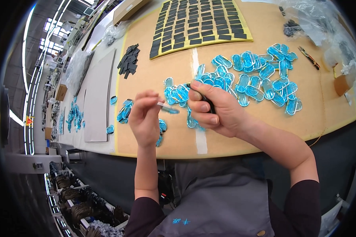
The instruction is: Assembling small leather parts by attaching black components to teal-colored leather pieces.
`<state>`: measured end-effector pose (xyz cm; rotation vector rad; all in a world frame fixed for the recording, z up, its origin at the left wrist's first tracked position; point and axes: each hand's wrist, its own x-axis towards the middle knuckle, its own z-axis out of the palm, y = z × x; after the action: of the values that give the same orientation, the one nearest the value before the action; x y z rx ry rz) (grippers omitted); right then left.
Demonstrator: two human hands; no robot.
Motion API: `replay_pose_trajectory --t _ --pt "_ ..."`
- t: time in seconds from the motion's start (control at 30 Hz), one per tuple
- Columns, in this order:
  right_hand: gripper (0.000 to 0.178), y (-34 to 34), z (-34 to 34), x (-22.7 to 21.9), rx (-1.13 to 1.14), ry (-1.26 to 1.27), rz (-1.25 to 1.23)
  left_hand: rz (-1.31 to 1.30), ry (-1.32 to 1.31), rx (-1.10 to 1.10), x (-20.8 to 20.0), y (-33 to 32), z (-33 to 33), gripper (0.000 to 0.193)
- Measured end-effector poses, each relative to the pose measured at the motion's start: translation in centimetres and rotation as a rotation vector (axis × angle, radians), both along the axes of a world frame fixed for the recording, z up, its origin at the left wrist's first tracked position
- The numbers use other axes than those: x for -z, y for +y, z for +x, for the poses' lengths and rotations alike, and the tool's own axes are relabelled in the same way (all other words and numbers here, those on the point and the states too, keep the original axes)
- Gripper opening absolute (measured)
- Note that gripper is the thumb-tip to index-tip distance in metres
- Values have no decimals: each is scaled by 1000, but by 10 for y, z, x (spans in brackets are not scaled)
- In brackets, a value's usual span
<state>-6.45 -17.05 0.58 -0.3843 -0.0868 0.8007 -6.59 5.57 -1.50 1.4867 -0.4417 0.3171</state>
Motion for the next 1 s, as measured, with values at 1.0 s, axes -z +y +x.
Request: replay_pose_trajectory --t 1.0 --pt "29 18 -8 20 -46 -287 -460 1129 -39 -306 7 75 -34 38"
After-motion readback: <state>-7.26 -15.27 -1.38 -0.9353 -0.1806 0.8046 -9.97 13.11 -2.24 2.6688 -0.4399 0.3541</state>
